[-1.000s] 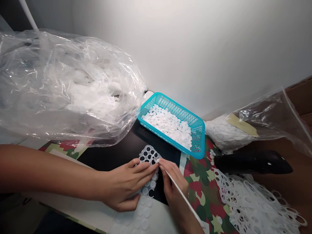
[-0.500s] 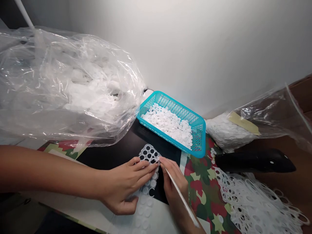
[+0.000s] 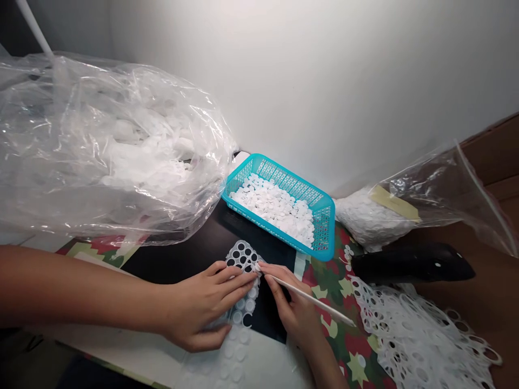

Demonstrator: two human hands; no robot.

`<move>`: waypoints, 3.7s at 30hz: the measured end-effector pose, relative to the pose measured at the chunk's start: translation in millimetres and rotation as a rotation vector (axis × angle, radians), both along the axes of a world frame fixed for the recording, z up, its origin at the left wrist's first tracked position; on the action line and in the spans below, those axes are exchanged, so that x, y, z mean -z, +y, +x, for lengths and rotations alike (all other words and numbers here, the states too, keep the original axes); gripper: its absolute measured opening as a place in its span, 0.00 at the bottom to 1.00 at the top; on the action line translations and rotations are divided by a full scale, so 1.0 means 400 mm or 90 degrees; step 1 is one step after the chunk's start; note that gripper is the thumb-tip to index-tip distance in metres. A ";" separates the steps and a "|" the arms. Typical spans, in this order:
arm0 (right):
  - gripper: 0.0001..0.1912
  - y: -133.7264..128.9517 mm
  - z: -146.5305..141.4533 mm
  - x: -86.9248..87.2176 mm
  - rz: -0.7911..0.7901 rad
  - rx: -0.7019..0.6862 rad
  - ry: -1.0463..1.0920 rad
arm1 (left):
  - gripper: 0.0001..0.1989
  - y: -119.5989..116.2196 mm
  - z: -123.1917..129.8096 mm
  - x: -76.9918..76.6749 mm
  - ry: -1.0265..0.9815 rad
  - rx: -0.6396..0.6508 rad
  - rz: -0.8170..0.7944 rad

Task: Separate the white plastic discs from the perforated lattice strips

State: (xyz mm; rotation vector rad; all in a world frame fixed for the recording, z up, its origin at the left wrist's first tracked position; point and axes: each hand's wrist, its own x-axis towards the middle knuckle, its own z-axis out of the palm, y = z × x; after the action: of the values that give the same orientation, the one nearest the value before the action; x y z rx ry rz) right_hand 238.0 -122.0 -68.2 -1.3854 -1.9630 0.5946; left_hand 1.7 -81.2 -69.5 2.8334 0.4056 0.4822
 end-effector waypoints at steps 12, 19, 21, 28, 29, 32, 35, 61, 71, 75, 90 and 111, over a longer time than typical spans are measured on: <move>0.13 -0.010 0.033 -0.036 0.334 0.204 -0.025 | 0.29 0.001 -0.004 -0.004 0.008 0.002 -0.008; 0.13 0.036 0.089 -0.030 0.334 0.349 -0.053 | 0.28 0.003 -0.004 -0.004 0.000 0.008 -0.018; 0.12 0.039 0.092 -0.030 0.336 0.350 -0.078 | 0.28 0.003 -0.005 -0.002 -0.006 0.007 -0.018; 0.11 -0.005 0.048 -0.062 0.330 0.174 -0.096 | 0.29 0.001 -0.005 -0.001 -0.014 0.010 -0.003; 0.12 -0.009 0.033 -0.063 0.305 0.099 -0.110 | 0.29 0.001 -0.005 -0.002 -0.013 0.009 0.000; 0.15 -0.013 -0.006 -0.058 0.213 -0.082 -0.116 | 0.28 0.000 -0.004 -0.006 -0.014 0.004 0.002; 0.17 -0.009 -0.023 -0.044 0.166 -0.134 -0.102 | 0.28 0.001 -0.003 -0.007 -0.015 0.005 -0.002; 0.20 0.002 -0.007 0.025 0.239 -0.138 -0.184 | 0.29 -0.002 0.002 -0.001 -0.011 0.014 0.075; 0.14 -0.021 -0.027 -0.004 0.157 0.118 -0.056 | 0.30 -0.004 -0.002 0.003 0.008 0.027 0.065; 0.12 -0.024 -0.025 0.005 0.102 0.172 0.002 | 0.29 -0.004 -0.002 0.000 -0.007 0.024 0.060; 0.16 -0.023 -0.010 -0.010 0.067 -0.032 0.049 | 0.18 0.047 0.011 -0.023 -0.044 -0.030 -0.196; 0.15 -0.025 -0.003 -0.036 -0.003 -0.140 0.010 | 0.22 0.055 0.019 -0.008 -0.078 -0.067 -0.241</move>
State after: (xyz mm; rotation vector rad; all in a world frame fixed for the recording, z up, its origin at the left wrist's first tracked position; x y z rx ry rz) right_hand 236.9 -132.1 -53.9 -1.1726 -2.1177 0.7082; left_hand 9.4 -59.2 -66.3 2.4145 0.5591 0.5324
